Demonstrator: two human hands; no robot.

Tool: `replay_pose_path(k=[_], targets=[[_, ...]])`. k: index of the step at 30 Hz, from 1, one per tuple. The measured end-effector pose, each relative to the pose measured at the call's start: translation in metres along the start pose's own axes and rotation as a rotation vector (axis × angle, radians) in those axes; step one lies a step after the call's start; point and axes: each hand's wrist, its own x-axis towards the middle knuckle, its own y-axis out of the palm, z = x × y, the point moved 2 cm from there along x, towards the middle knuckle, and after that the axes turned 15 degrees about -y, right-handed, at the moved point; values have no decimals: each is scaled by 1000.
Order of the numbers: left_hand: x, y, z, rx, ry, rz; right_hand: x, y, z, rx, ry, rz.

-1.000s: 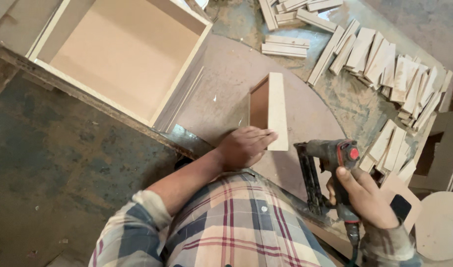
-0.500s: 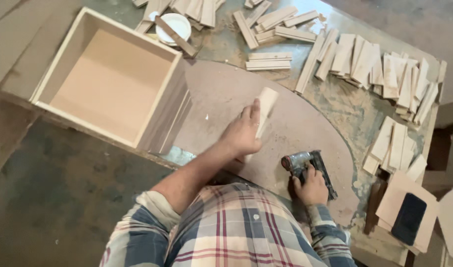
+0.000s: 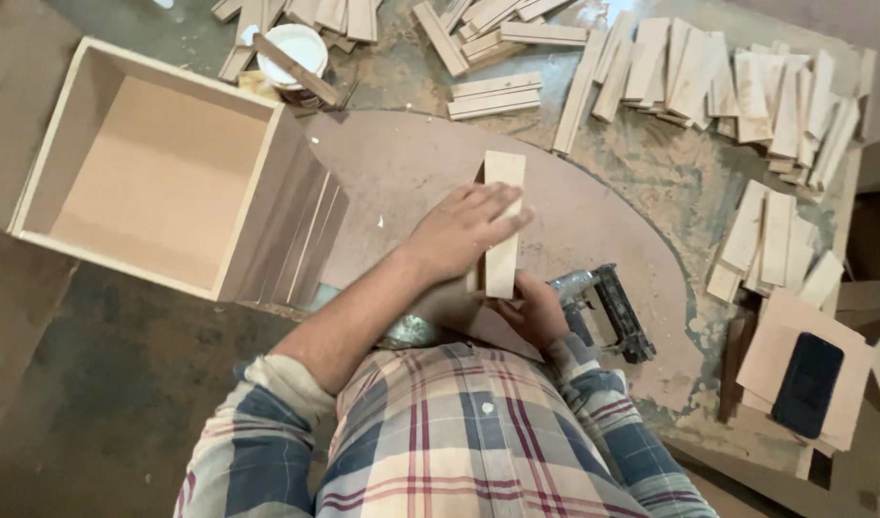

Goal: The person assembles a small wooden box by attaching side panels to a base using a pneumatic nail gun. They align the pieces by hand and secure them with nails, then place the completed box on a stack of similar boxes.

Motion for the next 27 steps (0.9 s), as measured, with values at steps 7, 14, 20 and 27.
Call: replay_pose_path(k=[7,14,20,27], targets=[[-84,-2,-25,-528,-487,143,-20,-28,33,23,-74,-186],[-93,5,-37,-556,-457,52,-16,-39,56,-91,-232,-261],[-88,2,-36,-575,-343,-41,-9,-41,66,-256,-382,-222],[-85,3,-30,-595,-263,-53,-5,-42,67,-267,-391,-223]])
